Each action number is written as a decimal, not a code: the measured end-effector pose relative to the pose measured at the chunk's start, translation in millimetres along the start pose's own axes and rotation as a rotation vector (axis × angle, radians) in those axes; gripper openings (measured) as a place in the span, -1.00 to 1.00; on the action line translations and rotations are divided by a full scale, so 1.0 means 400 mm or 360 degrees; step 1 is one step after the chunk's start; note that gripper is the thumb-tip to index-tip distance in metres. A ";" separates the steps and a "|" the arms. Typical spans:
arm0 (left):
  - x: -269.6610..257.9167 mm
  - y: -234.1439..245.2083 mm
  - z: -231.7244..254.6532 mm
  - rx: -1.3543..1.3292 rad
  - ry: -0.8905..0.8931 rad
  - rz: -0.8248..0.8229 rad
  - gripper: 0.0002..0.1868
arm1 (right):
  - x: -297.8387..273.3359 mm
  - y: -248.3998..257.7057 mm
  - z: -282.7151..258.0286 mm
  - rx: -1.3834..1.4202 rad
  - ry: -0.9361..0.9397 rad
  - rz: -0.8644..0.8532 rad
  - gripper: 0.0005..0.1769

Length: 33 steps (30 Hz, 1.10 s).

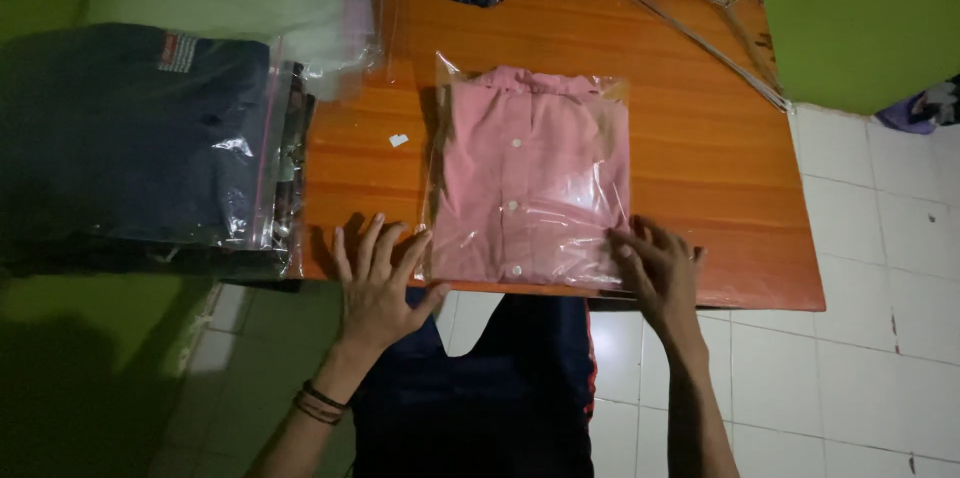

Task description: Folding a pink button-up shirt on a table and placing it inside a transparent plastic bag.

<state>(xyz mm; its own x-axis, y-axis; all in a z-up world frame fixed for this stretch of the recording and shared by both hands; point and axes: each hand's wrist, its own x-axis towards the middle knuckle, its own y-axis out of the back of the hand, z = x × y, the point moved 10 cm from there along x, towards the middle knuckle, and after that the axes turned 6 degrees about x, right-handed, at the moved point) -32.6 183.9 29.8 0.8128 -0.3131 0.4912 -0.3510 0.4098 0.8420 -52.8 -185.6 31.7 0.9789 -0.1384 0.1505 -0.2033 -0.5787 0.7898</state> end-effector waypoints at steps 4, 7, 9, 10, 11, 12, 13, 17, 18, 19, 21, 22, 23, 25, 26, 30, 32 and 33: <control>0.033 0.007 -0.011 0.0001 -0.0035 -0.0116 -0.20 | -0.005 0.013 -0.012 0.0012 -0.0031 0.0151 -0.68; 0.047 0.033 -0.019 -0.0016 -0.0106 -0.0053 -0.21 | -0.025 0.027 -0.043 -0.0184 0.0083 0.0276 -0.67; 0.058 0.032 -0.017 -0.0072 -0.0164 -0.0116 -0.20 | -0.039 0.026 -0.057 -0.0367 0.0249 0.0295 -0.59; 0.061 0.033 -0.016 -0.0079 -0.0162 -0.0121 -0.20 | -0.040 0.022 -0.052 -0.0372 0.0244 0.0291 -0.59; 0.065 0.035 -0.011 -0.0138 -0.0181 -0.0112 -0.20 | -0.041 0.012 -0.052 -0.0409 0.0277 0.0256 -0.56; 0.065 0.038 -0.004 -0.0201 -0.0202 -0.0108 -0.21 | -0.047 0.003 -0.050 -0.0445 0.0303 0.0218 -0.53; 0.069 0.028 0.010 -0.0211 -0.0202 -0.0118 -0.21 | -0.051 0.006 -0.051 -0.0451 0.0292 0.0211 -0.53; 0.098 -0.002 0.014 0.0020 0.0072 -0.0140 -0.66 | -0.054 -0.007 -0.053 -0.0483 0.0278 0.0150 -0.48; 0.108 -0.010 0.023 0.0116 0.0118 -0.0136 -0.65 | -0.052 -0.008 -0.049 -0.0490 0.0280 0.0137 -0.47; 0.093 -0.033 0.029 0.0108 0.0117 -0.0134 -0.65 | -0.051 -0.006 -0.046 -0.0498 0.0279 0.0139 -0.47; 0.061 -0.024 0.095 0.0050 -0.0232 0.0209 -0.56 | -0.048 -0.007 -0.041 -0.0495 0.0268 0.0125 -0.46; 0.066 -0.014 0.107 0.0048 -0.0235 0.0212 -0.56 | -0.047 -0.007 -0.042 -0.0498 0.0267 0.0129 -0.46; 0.062 -0.019 0.159 -0.0049 -0.0510 0.0103 -0.64 | -0.046 -0.007 -0.040 -0.0476 0.0250 0.0123 -0.47; 0.064 -0.006 0.215 -0.0143 -0.0788 -0.0003 -0.69 | -0.041 0.001 -0.045 -0.0453 0.0235 0.0123 -0.47; 0.090 -0.004 0.202 -0.0277 -0.0657 -0.0107 -0.58 | -0.032 0.012 -0.049 -0.0368 0.0218 0.0132 -0.46; 0.103 -0.032 0.180 -0.0403 -0.0525 -0.0298 -0.38 | -0.027 0.049 -0.041 0.0413 0.0137 0.0327 -0.43; 0.107 -0.042 0.177 -0.0337 -0.0551 -0.0281 -0.42 | -0.056 0.055 -0.066 0.0463 0.0196 0.0452 -0.49; 0.109 -0.046 0.177 -0.0270 -0.0581 -0.0259 -0.46 | -0.074 0.069 -0.081 0.0512 0.0257 0.0584 -0.53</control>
<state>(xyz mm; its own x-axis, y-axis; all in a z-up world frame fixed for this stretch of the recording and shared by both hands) -23.7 102.0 51.8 0.6225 -0.6554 0.4276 -0.1257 0.4556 0.8813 -86.7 -171.4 68.2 0.8276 -0.2676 0.4934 -0.5057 -0.7368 0.4487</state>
